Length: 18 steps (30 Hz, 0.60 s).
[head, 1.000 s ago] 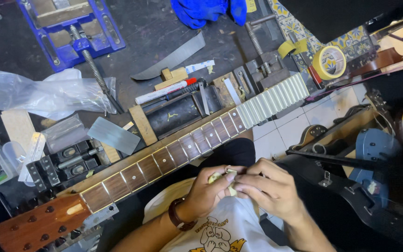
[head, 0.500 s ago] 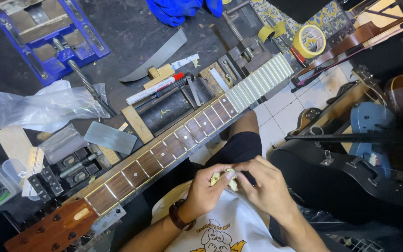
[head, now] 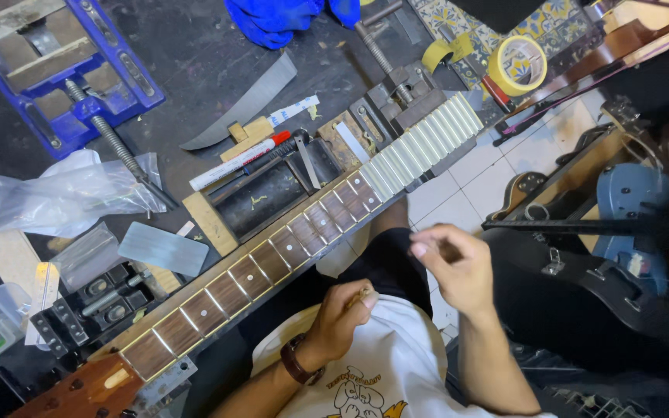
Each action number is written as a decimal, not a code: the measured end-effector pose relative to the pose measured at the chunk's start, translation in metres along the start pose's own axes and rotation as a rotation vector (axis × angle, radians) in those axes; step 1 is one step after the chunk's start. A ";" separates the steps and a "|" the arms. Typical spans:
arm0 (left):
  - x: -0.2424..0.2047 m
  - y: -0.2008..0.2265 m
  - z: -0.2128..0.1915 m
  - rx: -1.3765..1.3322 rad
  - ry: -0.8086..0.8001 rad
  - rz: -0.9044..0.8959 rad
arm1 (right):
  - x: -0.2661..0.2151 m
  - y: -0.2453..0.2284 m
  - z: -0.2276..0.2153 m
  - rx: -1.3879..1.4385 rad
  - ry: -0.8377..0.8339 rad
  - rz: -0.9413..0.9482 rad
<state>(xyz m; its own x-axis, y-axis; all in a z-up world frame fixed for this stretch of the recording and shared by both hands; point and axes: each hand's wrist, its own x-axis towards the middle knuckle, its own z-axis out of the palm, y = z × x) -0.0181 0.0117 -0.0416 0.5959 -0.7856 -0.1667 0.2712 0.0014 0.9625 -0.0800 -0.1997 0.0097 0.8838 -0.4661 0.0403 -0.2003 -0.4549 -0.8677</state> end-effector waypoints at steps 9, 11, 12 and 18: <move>0.005 -0.037 0.012 -0.284 0.116 0.000 | 0.033 0.025 0.062 1.300 0.026 0.310; 0.006 -0.047 0.013 -0.395 0.104 -0.040 | 0.038 0.027 0.067 1.384 0.066 0.284; 0.006 -0.044 0.014 -0.392 0.104 -0.042 | 0.040 0.024 0.067 1.387 0.067 0.285; 0.008 -0.035 0.017 -0.350 0.077 0.006 | 0.054 0.016 0.071 1.281 0.183 0.350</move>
<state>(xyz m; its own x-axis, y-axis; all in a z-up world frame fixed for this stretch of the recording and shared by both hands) -0.0361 -0.0050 -0.0733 0.6496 -0.7363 -0.1894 0.5022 0.2285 0.8340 -0.0055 -0.1785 -0.0368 0.7788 -0.5509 -0.3000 0.2207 0.6883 -0.6910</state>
